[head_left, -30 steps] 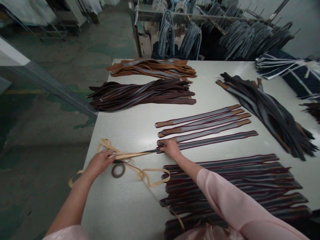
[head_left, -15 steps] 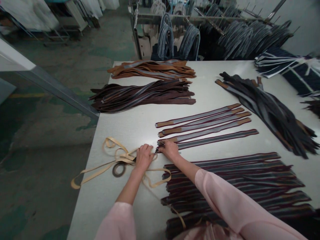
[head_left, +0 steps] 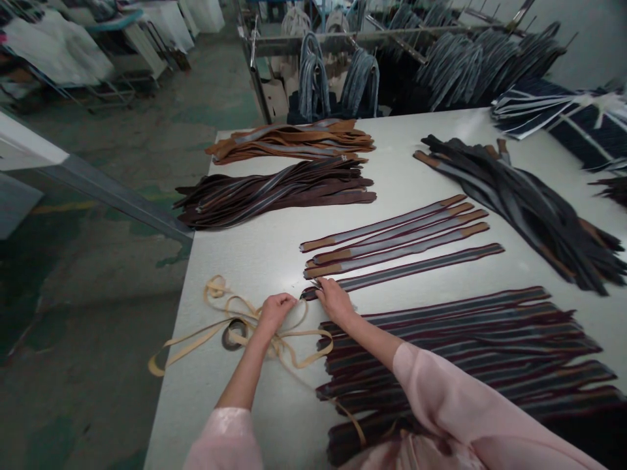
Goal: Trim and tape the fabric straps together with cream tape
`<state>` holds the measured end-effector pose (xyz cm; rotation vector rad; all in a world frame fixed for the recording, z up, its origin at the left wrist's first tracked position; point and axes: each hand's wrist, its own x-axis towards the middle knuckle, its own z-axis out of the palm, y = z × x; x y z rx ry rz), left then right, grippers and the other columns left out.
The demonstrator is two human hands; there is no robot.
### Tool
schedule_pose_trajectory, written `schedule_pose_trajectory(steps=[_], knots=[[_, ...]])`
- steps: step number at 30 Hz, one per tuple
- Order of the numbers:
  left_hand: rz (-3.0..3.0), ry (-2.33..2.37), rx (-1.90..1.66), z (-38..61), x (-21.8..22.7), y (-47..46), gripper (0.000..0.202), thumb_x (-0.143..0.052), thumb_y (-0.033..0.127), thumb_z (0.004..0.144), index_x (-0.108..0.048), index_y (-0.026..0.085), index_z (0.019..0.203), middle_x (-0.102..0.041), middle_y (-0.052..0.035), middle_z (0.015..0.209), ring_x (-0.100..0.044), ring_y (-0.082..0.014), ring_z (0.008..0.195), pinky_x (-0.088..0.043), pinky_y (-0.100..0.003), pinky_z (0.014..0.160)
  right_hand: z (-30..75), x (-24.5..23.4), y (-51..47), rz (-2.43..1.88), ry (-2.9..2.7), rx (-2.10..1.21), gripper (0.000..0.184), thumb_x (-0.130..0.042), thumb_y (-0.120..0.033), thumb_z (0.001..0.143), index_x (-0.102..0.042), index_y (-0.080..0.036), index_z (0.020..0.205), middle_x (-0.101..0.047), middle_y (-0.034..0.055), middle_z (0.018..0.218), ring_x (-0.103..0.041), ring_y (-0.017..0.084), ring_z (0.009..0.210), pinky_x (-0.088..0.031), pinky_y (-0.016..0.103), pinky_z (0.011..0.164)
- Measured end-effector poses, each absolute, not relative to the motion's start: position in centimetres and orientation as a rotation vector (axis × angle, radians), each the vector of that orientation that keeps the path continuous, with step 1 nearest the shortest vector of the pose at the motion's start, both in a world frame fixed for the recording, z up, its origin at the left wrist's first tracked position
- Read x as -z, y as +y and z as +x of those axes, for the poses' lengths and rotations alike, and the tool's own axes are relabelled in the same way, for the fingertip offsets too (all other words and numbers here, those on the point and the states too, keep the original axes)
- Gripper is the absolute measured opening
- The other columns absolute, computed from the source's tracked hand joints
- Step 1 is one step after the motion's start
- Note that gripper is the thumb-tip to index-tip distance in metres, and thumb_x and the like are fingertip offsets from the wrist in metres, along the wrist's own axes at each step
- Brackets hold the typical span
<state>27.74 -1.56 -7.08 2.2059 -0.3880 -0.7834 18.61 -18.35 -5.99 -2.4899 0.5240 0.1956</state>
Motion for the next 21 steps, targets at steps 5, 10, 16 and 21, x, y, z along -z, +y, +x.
schedule_pose_trajectory(steps=[5,10,16,21], knots=[[2.226,-0.398,0.719,28.2,7.3,-1.7,0.027,-0.048,0.04,0.066,-0.059,0.016,0.061,-0.048,0.0038,0.051,-0.041,-0.0109,0.054,-0.029,-0.022,0.052,17.1,5.8,-18.5,-2.57,0.419,-0.322,0.033,-0.044,-0.022,0.082,-0.043,-0.025,0.116,-0.055,0.004,0.103,-0.052,0.017,0.093,-0.038,0.025,0.073],[2.201,-0.442,0.723,27.9,6.4,-2.2,0.026,-0.047,0.04,0.067,-0.055,0.016,0.06,-0.046,0.004,0.053,-0.041,-0.0111,0.055,-0.03,-0.022,0.053,17.1,6.1,-17.4,-2.527,0.424,-0.386,0.025,-0.05,-0.023,0.079,-0.048,-0.019,0.103,-0.059,0.0053,0.095,-0.056,0.018,0.084,-0.039,0.027,0.069],[2.161,-0.487,0.758,27.5,5.6,-2.3,0.026,-0.047,0.04,0.068,-0.054,0.017,0.06,-0.046,0.0042,0.053,-0.04,-0.0111,0.056,-0.031,-0.022,0.054,17.7,6.2,-16.2,-2.451,0.502,-0.39,0.024,-0.051,-0.026,0.079,-0.046,-0.018,0.1,-0.058,0.0067,0.095,-0.056,0.018,0.085,-0.038,0.026,0.069],[2.132,-0.516,0.802,27.3,5.7,-2.5,0.025,-0.047,0.038,0.069,-0.054,0.016,0.06,-0.045,0.0041,0.053,-0.04,-0.0106,0.055,-0.031,-0.022,0.054,18.6,6.7,-15.7,-2.445,0.513,-0.361,0.021,-0.044,-0.025,0.082,-0.046,-0.017,0.101,-0.058,0.0083,0.097,-0.057,0.019,0.083,-0.039,0.028,0.068]])
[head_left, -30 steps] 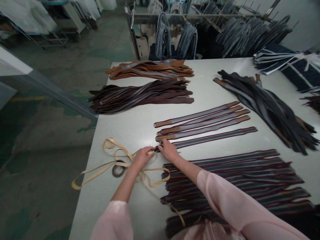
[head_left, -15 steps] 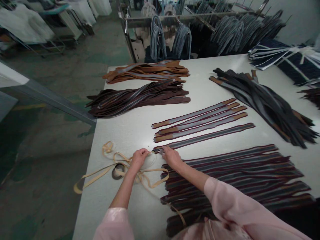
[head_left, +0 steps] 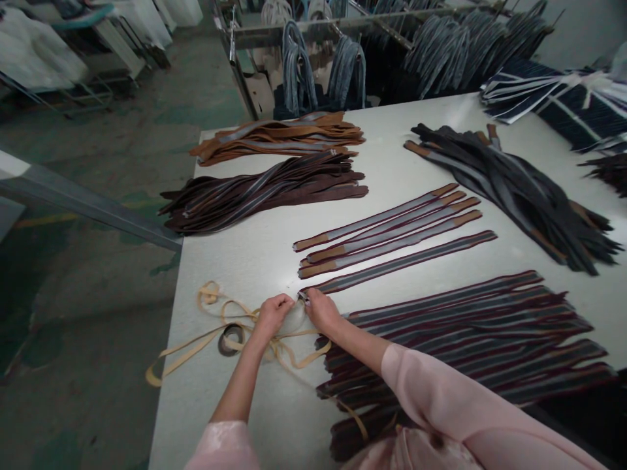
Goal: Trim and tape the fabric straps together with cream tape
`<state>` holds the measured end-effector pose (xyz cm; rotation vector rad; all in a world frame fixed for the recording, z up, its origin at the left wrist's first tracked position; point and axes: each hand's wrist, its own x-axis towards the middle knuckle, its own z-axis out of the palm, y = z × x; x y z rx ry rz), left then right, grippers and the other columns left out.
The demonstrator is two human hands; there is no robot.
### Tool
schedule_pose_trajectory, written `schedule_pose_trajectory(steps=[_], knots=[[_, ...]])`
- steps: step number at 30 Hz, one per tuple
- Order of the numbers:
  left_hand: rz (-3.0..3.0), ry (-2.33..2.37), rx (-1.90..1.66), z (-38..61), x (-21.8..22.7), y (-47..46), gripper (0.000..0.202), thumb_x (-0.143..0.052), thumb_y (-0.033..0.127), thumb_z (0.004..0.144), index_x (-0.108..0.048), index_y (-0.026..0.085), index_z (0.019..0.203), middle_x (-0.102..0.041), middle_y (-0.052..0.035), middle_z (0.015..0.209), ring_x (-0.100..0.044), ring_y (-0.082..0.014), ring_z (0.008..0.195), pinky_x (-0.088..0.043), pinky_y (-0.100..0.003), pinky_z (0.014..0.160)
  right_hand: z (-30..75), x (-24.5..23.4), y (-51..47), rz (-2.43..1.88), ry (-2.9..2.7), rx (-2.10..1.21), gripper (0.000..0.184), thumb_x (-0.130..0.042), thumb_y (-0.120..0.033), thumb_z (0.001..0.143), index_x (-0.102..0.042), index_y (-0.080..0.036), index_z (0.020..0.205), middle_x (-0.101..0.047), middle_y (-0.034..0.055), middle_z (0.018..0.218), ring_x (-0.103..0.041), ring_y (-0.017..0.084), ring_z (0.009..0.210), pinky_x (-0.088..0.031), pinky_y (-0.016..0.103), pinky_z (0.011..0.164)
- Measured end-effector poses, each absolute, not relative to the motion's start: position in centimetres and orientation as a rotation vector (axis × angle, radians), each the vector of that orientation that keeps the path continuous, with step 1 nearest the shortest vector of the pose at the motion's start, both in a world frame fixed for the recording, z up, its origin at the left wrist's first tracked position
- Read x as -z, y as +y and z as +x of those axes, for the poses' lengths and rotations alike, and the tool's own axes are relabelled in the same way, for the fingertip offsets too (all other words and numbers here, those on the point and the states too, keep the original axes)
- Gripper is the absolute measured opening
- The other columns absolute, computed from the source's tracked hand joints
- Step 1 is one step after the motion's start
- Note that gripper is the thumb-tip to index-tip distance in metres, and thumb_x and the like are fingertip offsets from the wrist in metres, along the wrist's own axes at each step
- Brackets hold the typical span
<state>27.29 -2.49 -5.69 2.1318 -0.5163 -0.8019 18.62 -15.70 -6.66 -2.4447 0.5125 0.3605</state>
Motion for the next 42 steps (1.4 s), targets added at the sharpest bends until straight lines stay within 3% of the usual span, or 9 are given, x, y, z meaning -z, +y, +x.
schedule_pose_trajectory(steps=[5,9,15,20,23,26,32,38,42], knots=[[2.145,-0.503,0.769,28.0,5.4,-2.1,0.025,-0.046,0.038,0.071,-0.054,0.016,0.063,-0.046,0.0036,0.055,-0.041,-0.0106,0.057,-0.032,-0.022,0.055,18.5,6.9,-15.7,-2.455,0.473,-0.348,0.02,-0.033,-0.022,0.085,-0.049,-0.017,0.097,-0.061,0.0079,0.09,-0.057,0.019,0.081,-0.038,0.028,0.067],[2.176,-0.479,0.595,28.8,4.4,-2.2,0.024,-0.046,0.039,0.074,-0.054,0.017,0.068,-0.051,0.0017,0.061,-0.046,-0.012,0.063,-0.037,-0.023,0.06,17.9,6.3,-16.7,-2.431,0.465,-0.328,0.019,-0.04,-0.026,0.083,-0.048,-0.02,0.099,-0.062,0.0059,0.091,-0.057,0.018,0.082,-0.037,0.027,0.067],[2.095,-0.836,0.589,26.7,4.7,-5.8,0.021,-0.041,0.03,0.078,-0.052,0.018,0.066,-0.057,-0.0069,0.102,-0.05,-0.0172,0.098,-0.037,-0.03,0.087,16.7,6.2,-26.3,-2.537,0.763,-0.272,0.026,-0.039,-0.029,0.084,-0.046,-0.021,0.108,-0.059,0.0049,0.091,-0.056,0.018,0.084,-0.036,0.026,0.069],[2.39,-0.999,0.618,24.7,5.2,-10.0,0.023,-0.035,0.028,0.082,-0.051,0.019,0.069,-0.061,-0.0061,0.08,-0.055,-0.0178,0.077,-0.042,-0.032,0.073,11.9,6.9,-36.6,-2.681,1.052,-0.423,0.031,-0.027,-0.025,0.088,-0.056,-0.017,0.099,-0.052,0.0114,0.102,-0.056,0.019,0.082,-0.037,0.029,0.067],[2.426,-1.21,0.468,24.7,5.2,-13.2,0.021,-0.037,0.025,0.082,-0.054,0.019,0.073,-0.059,-0.0097,0.106,-0.052,-0.0208,0.098,-0.038,-0.037,0.084,9.9,7.1,-40.7,-2.735,0.991,-0.417,0.031,-0.029,-0.023,0.088,-0.057,-0.017,0.096,-0.054,0.0107,0.096,-0.052,0.02,0.087,-0.037,0.029,0.07],[2.484,-1.28,0.424,24.4,5.3,-16.6,0.018,-0.04,0.021,0.08,-0.057,0.018,0.074,-0.046,-0.0087,0.127,-0.04,-0.0246,0.115,-0.034,-0.042,0.091,10.0,7.0,-44.7,-2.831,0.858,-0.159,0.031,-0.03,-0.018,0.087,-0.054,-0.018,0.106,-0.051,0.01,0.112,-0.043,0.021,0.102,-0.034,0.03,0.08],[2.694,-1.203,0.414,21.8,5.1,-19.0,0.025,-0.034,0.025,0.083,-0.059,0.02,0.081,-0.056,-0.0069,0.109,-0.05,-0.0218,0.096,-0.039,-0.039,0.081,8.5,7.6,-50.4,-2.795,0.721,-0.137,0.029,-0.034,-0.014,0.084,-0.056,-0.016,0.103,-0.055,0.0097,0.107,-0.041,0.021,0.098,-0.029,0.031,0.085],[2.721,-1.208,0.23,24.1,5.7,-22.7,0.028,-0.033,0.025,0.083,-0.058,0.016,0.075,-0.037,-0.009,0.131,-0.044,-0.0203,0.107,-0.036,-0.033,0.088,8.0,7.3,-54.2,-2.732,0.659,-0.114,0.034,-0.031,-0.011,0.084,-0.054,-0.015,0.109,-0.055,0.0084,0.105,-0.04,0.018,0.098,-0.03,0.027,0.085],[2.944,-1.073,0.272,26.2,5.6,-25.6,0.029,-0.035,0.025,0.081,-0.062,0.016,0.078,-0.051,-0.0117,0.109,-0.047,-0.0241,0.096,-0.038,-0.037,0.077,11.1,6.7,-57.8,-2.71,0.587,-0.034,0.041,-0.027,-0.006,0.083,-0.051,-0.016,0.116,-0.05,0.0075,0.116,-0.038,0.018,0.101,-0.03,0.027,0.087]])
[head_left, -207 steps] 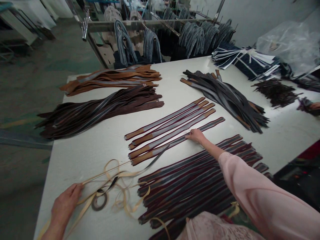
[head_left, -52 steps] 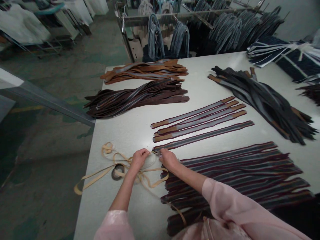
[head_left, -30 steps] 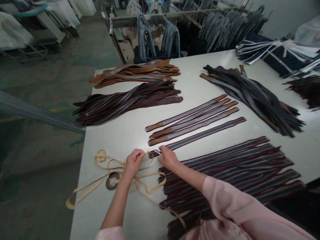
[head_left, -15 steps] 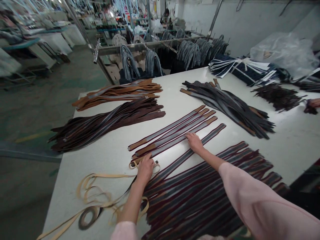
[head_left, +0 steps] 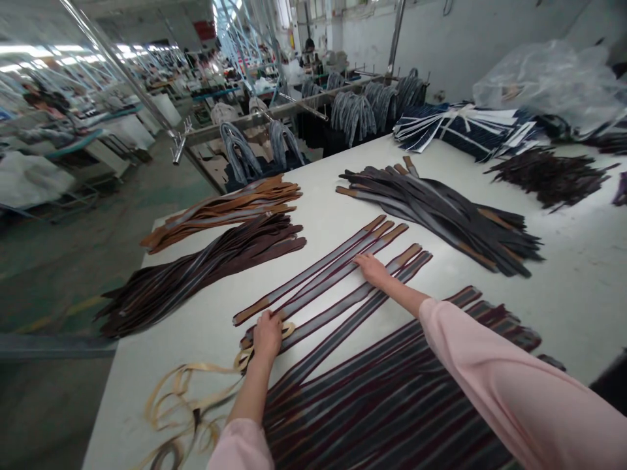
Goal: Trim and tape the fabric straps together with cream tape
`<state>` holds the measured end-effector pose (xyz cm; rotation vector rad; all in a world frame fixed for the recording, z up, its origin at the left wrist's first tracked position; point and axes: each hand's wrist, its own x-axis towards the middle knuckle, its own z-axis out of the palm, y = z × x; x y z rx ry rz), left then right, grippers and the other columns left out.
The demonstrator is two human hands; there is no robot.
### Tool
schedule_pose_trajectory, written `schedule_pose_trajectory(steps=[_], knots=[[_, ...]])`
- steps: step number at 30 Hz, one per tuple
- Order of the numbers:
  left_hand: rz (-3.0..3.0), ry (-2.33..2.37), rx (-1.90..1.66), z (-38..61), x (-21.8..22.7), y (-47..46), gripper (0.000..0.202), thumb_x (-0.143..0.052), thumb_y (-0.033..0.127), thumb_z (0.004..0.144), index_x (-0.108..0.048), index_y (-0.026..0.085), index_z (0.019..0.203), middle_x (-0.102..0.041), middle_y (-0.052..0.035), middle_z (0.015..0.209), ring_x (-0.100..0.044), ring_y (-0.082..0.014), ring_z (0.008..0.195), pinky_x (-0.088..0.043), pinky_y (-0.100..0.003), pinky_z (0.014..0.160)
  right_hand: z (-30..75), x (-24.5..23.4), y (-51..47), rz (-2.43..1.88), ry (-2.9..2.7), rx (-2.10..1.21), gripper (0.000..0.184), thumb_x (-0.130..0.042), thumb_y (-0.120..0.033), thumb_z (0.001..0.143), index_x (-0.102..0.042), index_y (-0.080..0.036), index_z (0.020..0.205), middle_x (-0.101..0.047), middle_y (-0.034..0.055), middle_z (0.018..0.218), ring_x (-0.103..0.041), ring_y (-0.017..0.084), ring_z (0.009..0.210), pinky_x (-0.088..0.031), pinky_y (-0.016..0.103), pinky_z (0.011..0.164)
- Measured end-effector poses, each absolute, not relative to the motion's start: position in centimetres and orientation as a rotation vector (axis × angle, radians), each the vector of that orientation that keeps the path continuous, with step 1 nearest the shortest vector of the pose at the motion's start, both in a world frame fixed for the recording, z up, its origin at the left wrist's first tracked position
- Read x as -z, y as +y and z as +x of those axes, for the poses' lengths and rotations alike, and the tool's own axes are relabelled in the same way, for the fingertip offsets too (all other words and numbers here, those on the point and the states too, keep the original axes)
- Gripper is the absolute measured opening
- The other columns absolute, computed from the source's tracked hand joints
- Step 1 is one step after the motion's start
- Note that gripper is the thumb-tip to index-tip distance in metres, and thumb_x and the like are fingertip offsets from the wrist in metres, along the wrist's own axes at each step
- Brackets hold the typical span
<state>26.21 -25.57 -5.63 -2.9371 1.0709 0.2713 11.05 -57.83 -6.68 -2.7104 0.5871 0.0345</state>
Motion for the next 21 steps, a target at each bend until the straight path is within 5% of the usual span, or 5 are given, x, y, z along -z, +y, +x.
schedule_pose_trajectory(steps=[4,13,21], knots=[[-2.858,1.012,-0.266,25.6,4.7,-25.8,0.027,-0.038,0.028,0.08,-0.062,0.018,0.075,-0.054,-0.0106,0.093,-0.046,-0.0261,0.092,-0.034,-0.041,0.077,11.2,7.3,-59.2,-2.706,0.566,-0.071,0.043,-0.029,-0.006,0.082,-0.051,-0.018,0.117,-0.047,0.0083,0.118,-0.035,0.018,0.104,-0.031,0.028,0.087],[-2.88,0.906,-0.6,25.8,4.8,-23.6,0.029,-0.034,0.024,0.081,-0.059,0.018,0.069,-0.059,-0.0071,0.087,-0.053,-0.018,0.084,-0.037,-0.03,0.072,9.5,8.1,-58.7,-2.711,0.488,-0.047,0.033,-0.029,-0.016,0.087,-0.055,-0.023,0.107,-0.052,0.007,0.104,-0.039,0.018,0.097,-0.036,0.025,0.073],[-2.992,0.903,-0.692,29.4,-1.5,-21.4,0.019,-0.043,0.022,0.072,-0.05,0.018,0.055,-0.056,-0.0025,0.07,-0.052,-0.0152,0.071,-0.039,-0.026,0.068,9.2,7.8,-57.3,-2.521,0.505,0.107,0.032,-0.031,-0.015,0.084,-0.057,-0.018,0.102,-0.057,0.0086,0.097,-0.045,0.019,0.096,-0.034,0.031,0.085]])
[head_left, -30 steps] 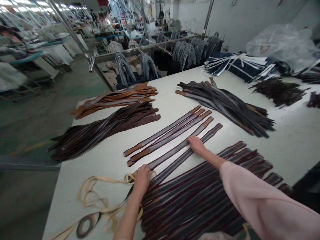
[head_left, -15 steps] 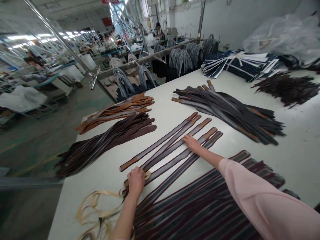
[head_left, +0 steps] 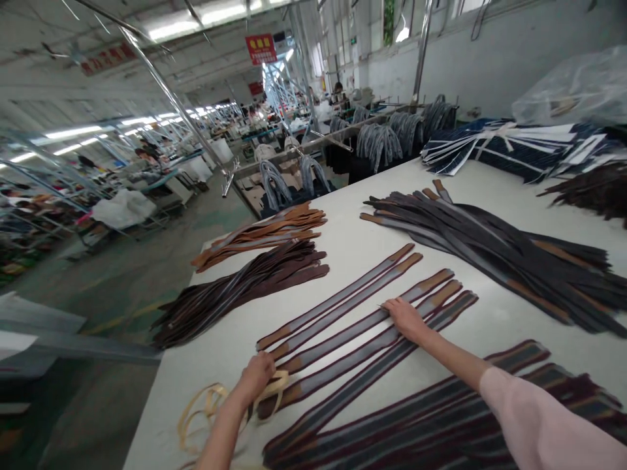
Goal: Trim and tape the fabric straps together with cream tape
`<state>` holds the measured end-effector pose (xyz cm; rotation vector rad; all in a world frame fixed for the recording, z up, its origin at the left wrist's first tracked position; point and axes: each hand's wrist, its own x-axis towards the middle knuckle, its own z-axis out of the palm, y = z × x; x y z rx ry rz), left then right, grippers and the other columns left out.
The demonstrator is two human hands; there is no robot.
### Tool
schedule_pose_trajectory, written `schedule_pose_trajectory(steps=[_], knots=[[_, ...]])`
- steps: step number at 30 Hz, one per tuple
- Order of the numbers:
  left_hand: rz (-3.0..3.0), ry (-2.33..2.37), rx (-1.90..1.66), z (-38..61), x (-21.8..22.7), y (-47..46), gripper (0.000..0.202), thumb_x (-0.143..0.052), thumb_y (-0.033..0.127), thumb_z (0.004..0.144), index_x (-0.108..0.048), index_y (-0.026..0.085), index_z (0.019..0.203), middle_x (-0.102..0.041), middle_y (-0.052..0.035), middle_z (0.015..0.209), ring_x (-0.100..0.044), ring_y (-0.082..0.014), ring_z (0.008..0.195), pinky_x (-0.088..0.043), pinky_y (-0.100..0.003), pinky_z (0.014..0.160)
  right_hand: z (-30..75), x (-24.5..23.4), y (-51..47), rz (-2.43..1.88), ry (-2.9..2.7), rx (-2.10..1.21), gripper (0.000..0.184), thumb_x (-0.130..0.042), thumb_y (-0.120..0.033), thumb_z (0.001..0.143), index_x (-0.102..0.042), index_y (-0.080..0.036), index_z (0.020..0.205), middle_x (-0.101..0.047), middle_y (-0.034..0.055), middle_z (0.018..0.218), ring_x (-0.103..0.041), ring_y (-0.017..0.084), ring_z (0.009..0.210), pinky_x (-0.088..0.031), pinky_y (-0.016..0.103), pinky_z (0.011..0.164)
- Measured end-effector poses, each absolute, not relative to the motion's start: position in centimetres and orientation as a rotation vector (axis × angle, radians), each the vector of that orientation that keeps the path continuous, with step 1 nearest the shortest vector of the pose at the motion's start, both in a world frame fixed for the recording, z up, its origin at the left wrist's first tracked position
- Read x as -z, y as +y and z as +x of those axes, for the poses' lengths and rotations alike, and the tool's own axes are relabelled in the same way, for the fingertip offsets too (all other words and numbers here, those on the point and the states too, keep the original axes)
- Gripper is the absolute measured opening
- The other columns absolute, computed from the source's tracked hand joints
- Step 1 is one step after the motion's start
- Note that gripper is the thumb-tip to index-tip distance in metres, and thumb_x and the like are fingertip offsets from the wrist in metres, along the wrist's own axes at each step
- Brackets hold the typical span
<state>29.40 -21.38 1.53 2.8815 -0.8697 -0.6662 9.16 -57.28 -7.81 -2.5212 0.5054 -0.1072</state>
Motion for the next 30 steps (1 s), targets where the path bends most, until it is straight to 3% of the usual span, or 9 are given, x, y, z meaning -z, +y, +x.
schedule_pose_trajectory(steps=[3,5,8,12,15,19,23,27,30], knots=[[2.521,-0.78,0.587,26.9,-5.6,-21.7,0.026,-0.037,0.034,0.077,-0.045,0.019,0.057,-0.048,0.0006,0.06,-0.046,-0.0132,0.063,-0.038,-0.024,0.062,9.2,5.6,-54.7,-2.22,0.591,0.298,0.031,-0.034,-0.018,0.082,-0.055,-0.017,0.105,-0.058,0.0078,0.095,-0.05,0.018,0.088,-0.038,0.03,0.077],[2.293,-0.668,0.55,24.0,-8.1,-22.9,0.029,-0.037,0.041,0.077,-0.045,0.019,0.06,-0.041,0.0025,0.055,-0.041,-0.012,0.056,-0.036,-0.023,0.056,9.1,3.1,-51.8,-1.953,0.568,0.33,0.028,-0.038,-0.024,0.081,-0.056,-0.016,0.101,-0.059,0.0041,0.079,-0.052,0.015,0.07,-0.04,0.026,0.064],[2.187,-0.632,0.445,19.8,-11.1,-25.0,0.026,-0.042,0.041,0.077,-0.049,0.018,0.064,-0.043,0.0024,0.058,-0.04,-0.0111,0.057,-0.034,-0.022,0.055,8.5,-1.1,-46.9,-1.607,0.473,0.224,0.026,-0.049,-0.03,0.075,-0.058,-0.015,0.095,-0.053,-0.0011,0.063,-0.041,0.008,0.048,-0.033,0.021,0.045],[2.168,-0.675,0.422,16.6,-13.2,-26.1,0.022,-0.043,0.037,0.079,-0.05,0.018,0.07,-0.046,0.0024,0.063,-0.043,-0.0107,0.061,-0.035,-0.022,0.059,7.3,-5.3,-42.4,-1.285,0.277,0.162,0.036,-0.061,-0.031,0.068,-0.057,-0.016,0.101,-0.06,0.0035,0.087,-0.035,0.002,0.043,-0.027,0.018,0.039],[2.212,-0.708,0.369,15.5,-14.0,-25.7,0.021,-0.044,0.035,0.08,-0.052,0.018,0.073,-0.048,0.0021,0.065,-0.045,-0.011,0.063,-0.036,-0.022,0.061,6.9,-6.9,-41.0,-1.044,0.175,0.101,0.046,-0.066,-0.033,0.063,-0.053,-0.019,0.105,-0.057,0.0053,0.104,-0.031,-0.001,0.04,-0.023,0.017,0.034],[2.321,-0.873,0.198,14.2,-14.5,-24.9,0.019,-0.042,0.032,0.082,-0.054,0.018,0.078,-0.053,-0.0002,0.072,-0.049,-0.0126,0.069,-0.037,-0.024,0.066,6.9,-8.7,-40.0,-0.86,0.25,0.044,0.043,-0.063,-0.042,0.066,-0.051,-0.017,0.099,-0.057,-0.0004,0.078,-0.027,-0.001,0.035,-0.017,0.015,0.029],[2.35,-0.958,-0.001,12.5,-14.8,-25.1,0.017,-0.042,0.031,0.082,-0.055,0.02,0.081,-0.055,-0.0025,0.077,-0.051,-0.0144,0.075,-0.036,-0.026,0.07,6.6,-10.2,-39.0,-0.894,0.326,0.055,0.05,-0.073,-0.031,0.053,-0.047,-0.018,0.094,-0.052,-0.0074,0.063,-0.031,0.001,0.034,-0.018,0.014,0.028],[2.07,-0.61,0.479,10.8,-15.2,-26.3,0.02,-0.048,0.039,0.078,-0.052,0.02,0.082,-0.056,-0.0011,0.072,-0.052,-0.0135,0.064,-0.038,-0.025,0.063,6.1,-10.8,-38.7,-0.895,0.305,0.153,0.029,-0.066,-0.031,0.061,-0.046,-0.017,0.077,-0.042,-0.0101,0.046,-0.031,0.002,0.032,-0.019,0.014,0.029],[1.538,-0.304,0.978,10.2,-15.5,-27.3,0.03,-0.042,0.046,0.08,-0.049,0.018,0.088,-0.057,-0.0022,0.072,-0.052,-0.0122,0.058,-0.041,-0.026,0.061,5.6,-11.1,-39.4,-0.951,0.191,0.16,0.024,-0.062,-0.031,0.064,-0.049,-0.016,0.078,-0.044,-0.0083,0.045,-0.038,0.005,0.036,-0.024,0.015,0.033]])
